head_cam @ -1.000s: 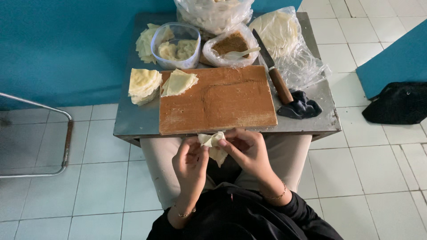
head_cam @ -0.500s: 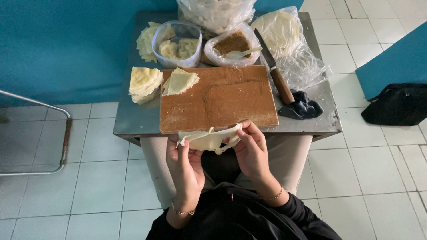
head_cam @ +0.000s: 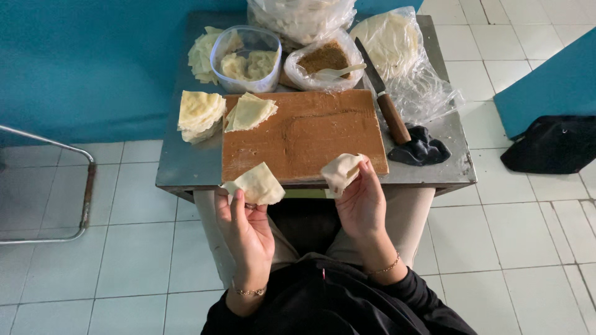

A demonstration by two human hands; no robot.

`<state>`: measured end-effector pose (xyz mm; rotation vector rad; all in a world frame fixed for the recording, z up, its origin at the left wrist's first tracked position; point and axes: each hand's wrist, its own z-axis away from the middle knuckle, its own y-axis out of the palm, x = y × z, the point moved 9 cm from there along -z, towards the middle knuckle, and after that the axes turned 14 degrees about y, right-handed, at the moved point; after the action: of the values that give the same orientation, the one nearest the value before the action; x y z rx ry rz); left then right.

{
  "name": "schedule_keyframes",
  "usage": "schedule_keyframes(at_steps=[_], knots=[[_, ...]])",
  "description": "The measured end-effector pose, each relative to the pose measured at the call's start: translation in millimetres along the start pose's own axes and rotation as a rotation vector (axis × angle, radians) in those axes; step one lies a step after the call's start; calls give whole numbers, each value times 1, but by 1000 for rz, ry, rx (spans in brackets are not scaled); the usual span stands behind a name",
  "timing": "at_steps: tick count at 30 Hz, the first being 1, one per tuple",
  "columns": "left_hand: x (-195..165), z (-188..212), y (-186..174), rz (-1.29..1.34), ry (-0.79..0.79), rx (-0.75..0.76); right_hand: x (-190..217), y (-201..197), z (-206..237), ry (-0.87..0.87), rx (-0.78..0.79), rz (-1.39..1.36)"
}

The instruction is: The person sits at a low table and cuts round dough sheets into triangular pieces with a knife on a wooden cutting board. The person stacks the cut triangles on the board, sets the knife down, and folds and arranges the dough pieces by hand.

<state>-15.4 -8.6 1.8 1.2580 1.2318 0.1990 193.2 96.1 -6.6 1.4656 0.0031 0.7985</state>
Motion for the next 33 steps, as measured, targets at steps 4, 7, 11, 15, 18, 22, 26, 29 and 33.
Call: schedule_keyframes(at_steps=[4,7,11,15,18,22,26,29,33], knots=[[14,0,-5,-38,-88,-12,18,1,-4,-34,55,107],[21,0,-7,-56,-103,0,22,-6,-9,-32,23,167],[25,-9,-17,-91,-68,-24,10,-12,-27,72,-5,162],[31,-17,-30,-76,-46,-75,-10,-4,-68,225,-12,190],[35,-21,-37,33,-57,-123,-21,18,-107,293,61,359],[37,-25,-43,26,-70,-162,-31,46,-152,329,128,618],[37,-25,-48,28,-94,-164,-26,72,-202,201,163,1096],[40,-27,-53,64,-87,-147,-25,91,-241,53,232,1353],[45,-29,-59,135,-75,-158,-24,113,-296,-174,275,1631]])
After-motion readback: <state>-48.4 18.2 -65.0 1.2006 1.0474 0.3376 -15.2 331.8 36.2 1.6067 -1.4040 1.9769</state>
